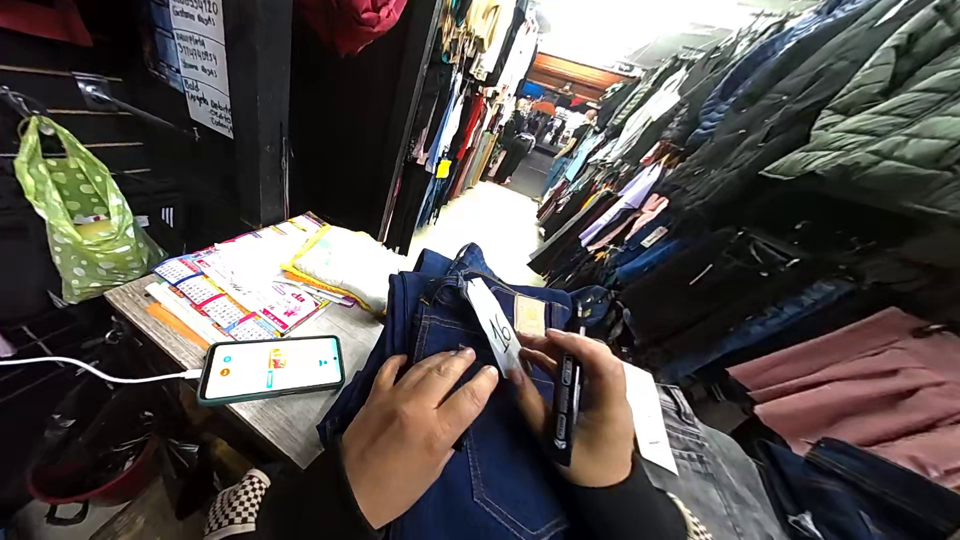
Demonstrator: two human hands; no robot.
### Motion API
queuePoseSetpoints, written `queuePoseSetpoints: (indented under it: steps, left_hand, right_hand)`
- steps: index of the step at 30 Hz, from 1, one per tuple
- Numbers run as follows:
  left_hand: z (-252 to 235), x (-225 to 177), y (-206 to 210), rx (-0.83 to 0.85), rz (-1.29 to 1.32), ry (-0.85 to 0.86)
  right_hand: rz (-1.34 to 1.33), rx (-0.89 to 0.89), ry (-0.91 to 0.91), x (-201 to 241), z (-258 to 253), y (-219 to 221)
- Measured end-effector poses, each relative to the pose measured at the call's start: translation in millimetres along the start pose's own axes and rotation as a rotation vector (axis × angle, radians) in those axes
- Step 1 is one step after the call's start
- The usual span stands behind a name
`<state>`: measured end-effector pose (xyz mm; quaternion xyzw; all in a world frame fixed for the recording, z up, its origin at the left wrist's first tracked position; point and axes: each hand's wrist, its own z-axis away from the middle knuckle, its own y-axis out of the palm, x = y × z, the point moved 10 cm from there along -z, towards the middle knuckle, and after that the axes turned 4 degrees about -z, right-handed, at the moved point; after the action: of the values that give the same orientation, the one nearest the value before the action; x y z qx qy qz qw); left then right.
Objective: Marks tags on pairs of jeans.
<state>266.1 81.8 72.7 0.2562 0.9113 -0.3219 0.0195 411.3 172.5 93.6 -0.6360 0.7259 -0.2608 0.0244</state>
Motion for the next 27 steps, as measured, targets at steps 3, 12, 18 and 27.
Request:
queuePoseSetpoints:
  steps: [3,12,18,27]
  left_hand:
    - [-2,-7,7,0.053,-0.023,0.027]
    - [-31,-6,-1,-0.062,-0.089,0.036]
    - [-46,-14,5,-0.041,-0.083,0.132]
    - [-46,-13,18,0.087,-0.193,0.109]
  right_hand:
    - [-0.007,0.04,0.07,-7,0,5]
    - [-0.068,-0.005,0.146,-14,-1,0]
    - [-0.133,-0.051,0.176,-14,-1,-4]
    - [-0.103,-0.047,0.224,-14,-3,-3]
